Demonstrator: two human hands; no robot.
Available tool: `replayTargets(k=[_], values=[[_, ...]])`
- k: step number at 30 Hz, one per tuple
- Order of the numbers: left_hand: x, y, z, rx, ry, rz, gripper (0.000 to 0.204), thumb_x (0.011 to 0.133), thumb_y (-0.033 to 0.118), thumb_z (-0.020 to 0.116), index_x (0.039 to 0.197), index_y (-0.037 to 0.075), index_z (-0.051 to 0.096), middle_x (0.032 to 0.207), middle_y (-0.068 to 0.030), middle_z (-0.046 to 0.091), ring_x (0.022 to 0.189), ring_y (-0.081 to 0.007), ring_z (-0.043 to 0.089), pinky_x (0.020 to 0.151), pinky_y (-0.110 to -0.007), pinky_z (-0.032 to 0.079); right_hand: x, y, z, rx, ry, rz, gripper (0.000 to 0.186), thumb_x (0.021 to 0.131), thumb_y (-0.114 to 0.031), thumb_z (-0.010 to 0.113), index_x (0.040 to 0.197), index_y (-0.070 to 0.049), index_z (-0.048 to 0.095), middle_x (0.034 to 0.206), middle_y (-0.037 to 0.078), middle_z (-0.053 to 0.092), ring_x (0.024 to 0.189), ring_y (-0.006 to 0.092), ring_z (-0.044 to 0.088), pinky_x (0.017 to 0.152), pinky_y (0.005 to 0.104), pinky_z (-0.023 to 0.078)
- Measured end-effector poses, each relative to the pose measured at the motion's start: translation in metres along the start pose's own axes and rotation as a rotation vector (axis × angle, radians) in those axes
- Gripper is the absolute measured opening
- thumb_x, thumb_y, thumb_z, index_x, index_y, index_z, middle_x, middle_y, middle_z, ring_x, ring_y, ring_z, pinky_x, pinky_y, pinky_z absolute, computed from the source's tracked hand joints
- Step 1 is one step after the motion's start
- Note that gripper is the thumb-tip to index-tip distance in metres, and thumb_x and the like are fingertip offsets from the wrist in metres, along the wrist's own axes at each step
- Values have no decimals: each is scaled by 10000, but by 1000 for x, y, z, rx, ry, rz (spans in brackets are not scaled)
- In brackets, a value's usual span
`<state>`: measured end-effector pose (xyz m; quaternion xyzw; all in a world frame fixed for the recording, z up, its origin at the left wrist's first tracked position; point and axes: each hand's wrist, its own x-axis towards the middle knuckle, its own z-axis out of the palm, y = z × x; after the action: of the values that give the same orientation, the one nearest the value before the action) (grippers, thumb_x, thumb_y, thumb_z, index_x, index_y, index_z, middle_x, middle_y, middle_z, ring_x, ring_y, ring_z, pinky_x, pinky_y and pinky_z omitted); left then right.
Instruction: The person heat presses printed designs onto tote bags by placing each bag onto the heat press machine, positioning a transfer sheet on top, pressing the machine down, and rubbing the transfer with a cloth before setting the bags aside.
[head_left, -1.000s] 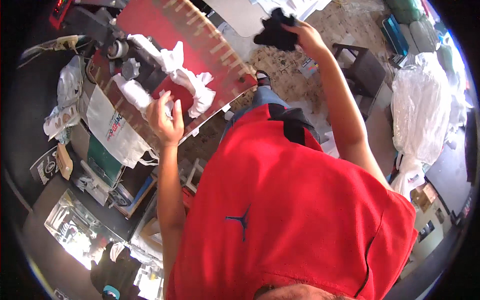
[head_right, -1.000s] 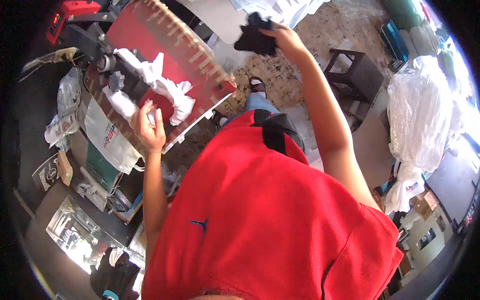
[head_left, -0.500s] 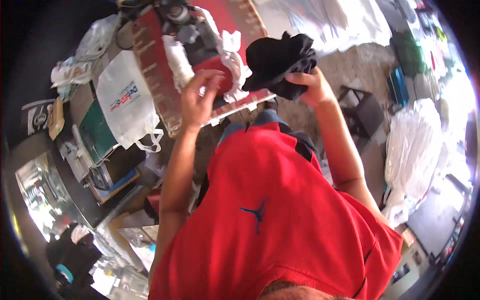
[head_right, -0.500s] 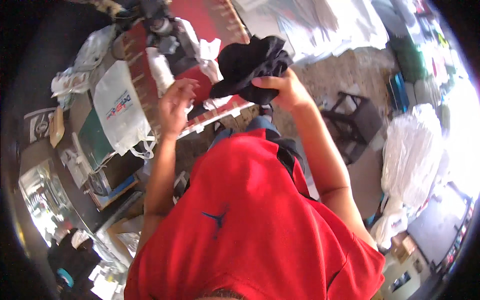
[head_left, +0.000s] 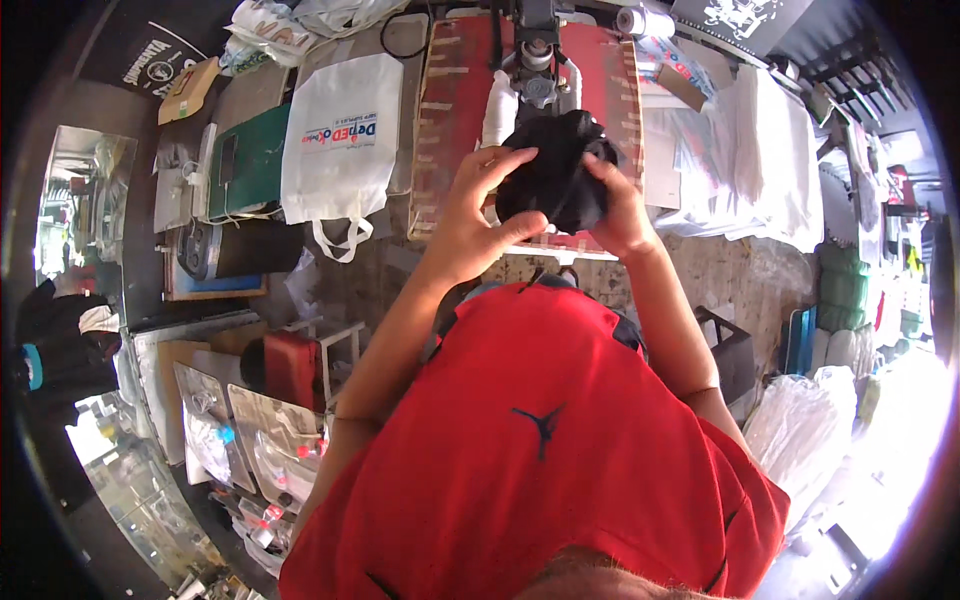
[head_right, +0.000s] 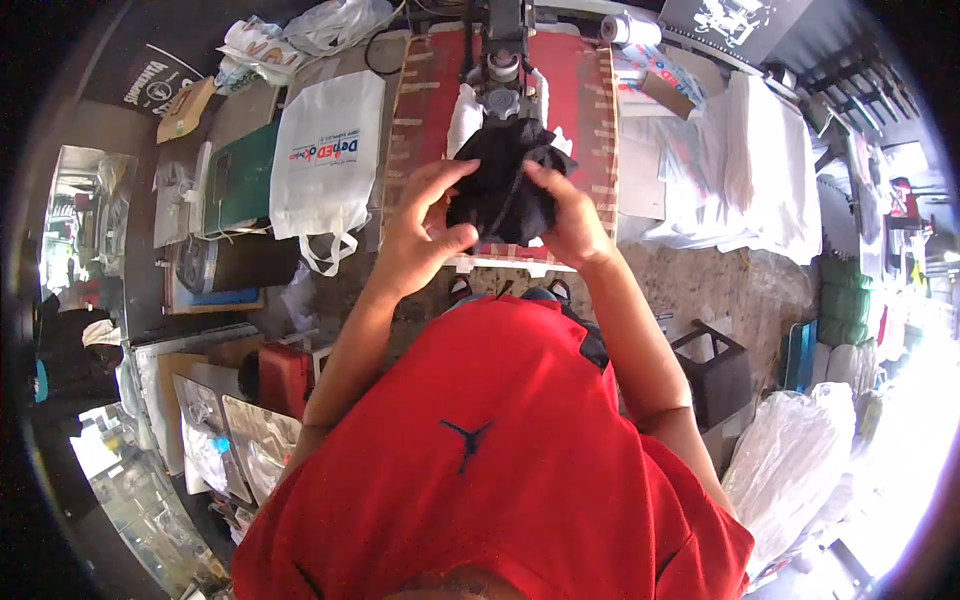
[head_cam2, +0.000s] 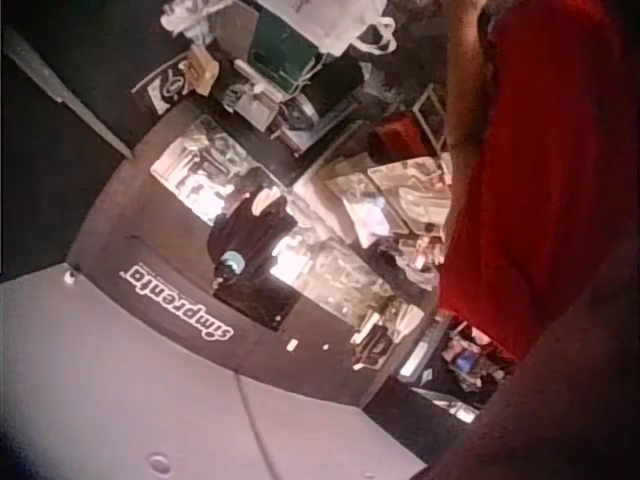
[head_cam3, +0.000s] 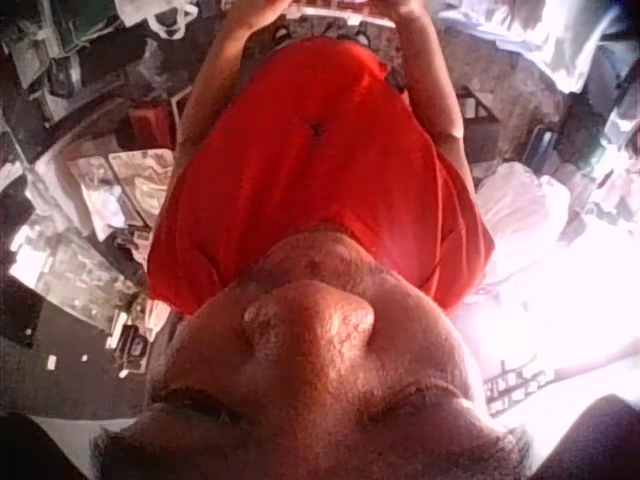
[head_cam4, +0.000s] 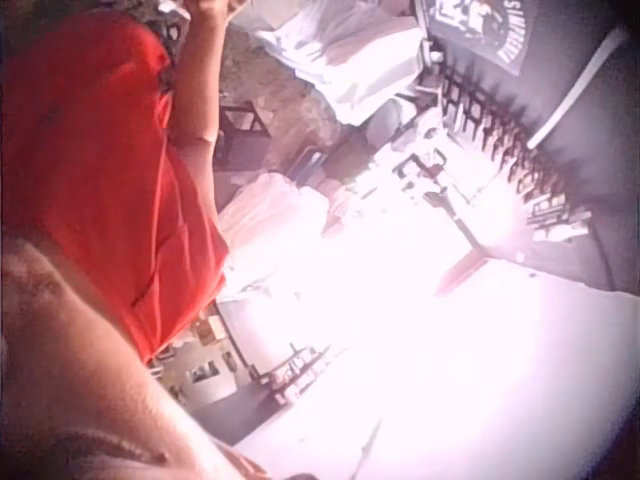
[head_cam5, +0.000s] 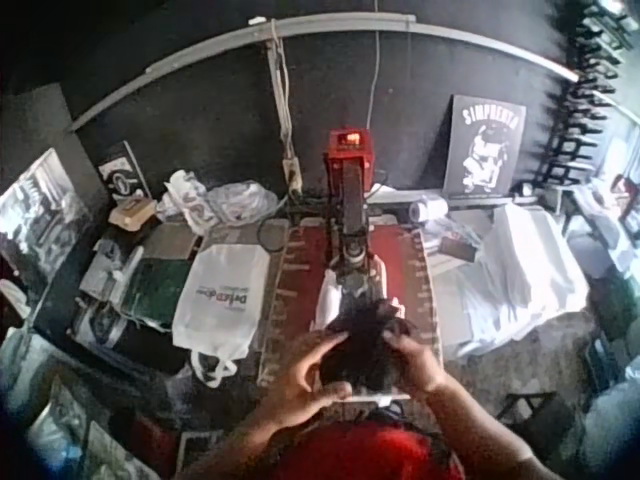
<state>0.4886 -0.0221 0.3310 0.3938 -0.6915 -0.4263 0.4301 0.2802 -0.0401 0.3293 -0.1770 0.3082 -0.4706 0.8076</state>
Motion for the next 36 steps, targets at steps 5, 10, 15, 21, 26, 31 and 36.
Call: replayTargets(k=[5,10,15,21,26,31,36], values=[[0,1,10,320,271,110,487,798,247,792,1182,16,600,1070,-101,605,1012,-167,569,889,-322,460,1,4,-5,-919,-295,-96,458,850,-45,599,1290,15,489,1132,121,628,986,225,649,808,329,549],[-6,8,-11,-109,188,-339,272,931,270,658,932,-2,668,785,8,592,746,-64,480,681,-246,408,14,11,-35,-457,-90,-9,423,934,-207,543,1296,10,506,1159,123,618,1008,235,628,783,392,541],[-6,-8,4,-599,222,-389,288,967,283,614,826,32,632,742,79,520,706,-42,414,660,-226,362,-4,10,-1,-265,-273,43,742,948,-435,559,1459,21,275,1353,154,495,1193,276,555,873,420,539],[-4,6,15,-331,64,-292,290,939,267,661,754,89,526,699,78,461,652,-14,384,553,-211,304,-8,31,-7,-821,-158,-328,742,733,-73,796,1358,10,405,1245,115,536,1094,167,543,921,315,484],[-1,17,4,-704,-83,-266,173,968,192,607,933,22,607,861,-3,617,811,-87,577,761,-245,460,7,36,-55,-182,76,-167,438,767,-44,595,1204,-15,585,1140,136,647,1116,282,602,919,386,500],[11,28,-6,-155,48,-55,281,935,92,631,1193,-17,601,1180,-93,595,1002,-152,593,893,-296,482,-9,17,-37,375,-139,-132,482,785,-217,544,1228,-31,587,1212,154,630,1155,310,583,1032,453,434],[-6,19,8,-519,-177,-370,576,911,201,688,1403,67,420,1182,-72,581,1011,-136,595,743,-274,536,-17,21,-45,361,-319,-189,573,740,-129,599,1296,-4,542,1280,136,601,1193,304,565,1072,442,401]])
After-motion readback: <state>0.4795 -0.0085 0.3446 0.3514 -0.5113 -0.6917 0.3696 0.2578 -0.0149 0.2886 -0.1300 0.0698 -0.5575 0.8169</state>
